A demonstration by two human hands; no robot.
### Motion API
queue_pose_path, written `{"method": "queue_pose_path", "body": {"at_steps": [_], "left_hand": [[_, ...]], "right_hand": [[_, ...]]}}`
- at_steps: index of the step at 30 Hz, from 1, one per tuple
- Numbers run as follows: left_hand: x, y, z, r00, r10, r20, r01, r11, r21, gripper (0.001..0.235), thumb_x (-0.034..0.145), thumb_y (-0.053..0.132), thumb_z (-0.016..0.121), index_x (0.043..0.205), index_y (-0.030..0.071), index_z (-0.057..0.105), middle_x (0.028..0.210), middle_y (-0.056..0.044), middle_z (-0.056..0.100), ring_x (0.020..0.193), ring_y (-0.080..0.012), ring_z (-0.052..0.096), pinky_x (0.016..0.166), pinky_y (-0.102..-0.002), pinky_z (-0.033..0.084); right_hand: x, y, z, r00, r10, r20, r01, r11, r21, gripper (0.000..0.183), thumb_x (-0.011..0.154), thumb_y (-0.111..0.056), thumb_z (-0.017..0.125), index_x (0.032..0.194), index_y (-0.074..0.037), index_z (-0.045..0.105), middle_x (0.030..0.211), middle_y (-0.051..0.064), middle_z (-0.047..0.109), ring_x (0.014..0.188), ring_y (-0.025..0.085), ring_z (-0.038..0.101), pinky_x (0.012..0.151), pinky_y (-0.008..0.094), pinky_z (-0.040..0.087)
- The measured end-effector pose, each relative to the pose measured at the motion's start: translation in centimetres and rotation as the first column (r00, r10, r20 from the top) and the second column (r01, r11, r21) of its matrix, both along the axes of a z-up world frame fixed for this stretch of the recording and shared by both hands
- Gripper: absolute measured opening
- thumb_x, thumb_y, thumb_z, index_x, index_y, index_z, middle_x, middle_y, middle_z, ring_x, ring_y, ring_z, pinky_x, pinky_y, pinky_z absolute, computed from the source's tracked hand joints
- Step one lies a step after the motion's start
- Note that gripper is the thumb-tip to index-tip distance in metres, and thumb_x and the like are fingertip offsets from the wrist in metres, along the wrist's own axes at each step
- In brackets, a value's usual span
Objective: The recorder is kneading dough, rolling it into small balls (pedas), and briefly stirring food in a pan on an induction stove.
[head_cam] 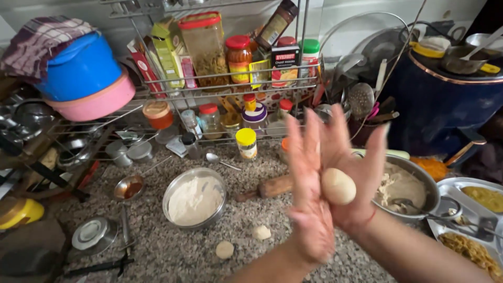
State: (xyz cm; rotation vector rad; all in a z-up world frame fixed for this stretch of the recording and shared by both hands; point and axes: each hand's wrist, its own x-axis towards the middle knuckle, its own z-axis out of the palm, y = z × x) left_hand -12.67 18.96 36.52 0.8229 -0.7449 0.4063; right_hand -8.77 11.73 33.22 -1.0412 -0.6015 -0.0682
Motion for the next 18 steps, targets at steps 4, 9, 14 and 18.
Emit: {"method": "queue_pose_path", "body": {"at_steps": [4,9,14,18], "left_hand": [[3.7,1.2,-4.2,0.997,0.072,-0.020,-0.071,0.997,0.033,0.112,0.100,0.084,0.038,0.171,0.008,-0.003,0.184,-0.020,0.002,0.172,-0.0311,0.006,0.142,-0.046,0.006],[5.2,1.8,-11.0,0.896,0.069,-0.439,-0.110,0.992,-0.069,0.080,0.108,0.058,0.037,0.144,-0.011,0.057,0.148,-0.029,0.059,0.141,-0.0342,0.054,0.122,-0.046,0.036],[4.5,4.8,-10.0,0.794,-0.526,-0.304,0.248,0.737,-0.628,0.082,0.108,0.066,0.036,0.137,-0.007,0.057,0.135,-0.020,0.066,0.123,-0.0313,0.061,0.110,-0.045,0.043],[1.9,6.6,-4.6,0.561,-0.650,-0.513,0.136,0.683,-0.717,0.084,0.092,0.058,0.031,0.145,-0.001,0.056,0.136,-0.018,0.072,0.123,-0.0253,0.067,0.098,-0.036,0.055]], "right_hand": [[0.5,0.7,-3.2,0.644,0.660,0.387,-0.698,0.299,0.651,0.092,0.109,-0.077,0.008,0.174,-0.012,0.012,0.179,0.018,0.011,0.167,0.030,0.010,0.137,0.042,0.004],[3.1,1.2,-3.6,0.936,-0.077,-0.343,0.057,0.996,-0.068,0.081,0.099,-0.063,0.016,0.166,-0.018,0.007,0.172,0.013,0.025,0.158,0.032,0.025,0.127,0.041,0.014],[0.3,-1.0,-3.6,0.986,-0.077,0.145,0.130,0.905,-0.406,0.062,0.100,-0.039,0.048,0.152,-0.007,0.039,0.167,0.016,0.034,0.156,0.029,0.029,0.122,0.042,0.025],[-0.6,-2.8,-3.4,0.619,-0.020,0.785,0.717,0.422,-0.555,0.051,0.086,-0.020,0.072,0.130,0.003,0.061,0.130,0.017,0.064,0.121,0.034,0.062,0.104,0.042,0.049]]}}
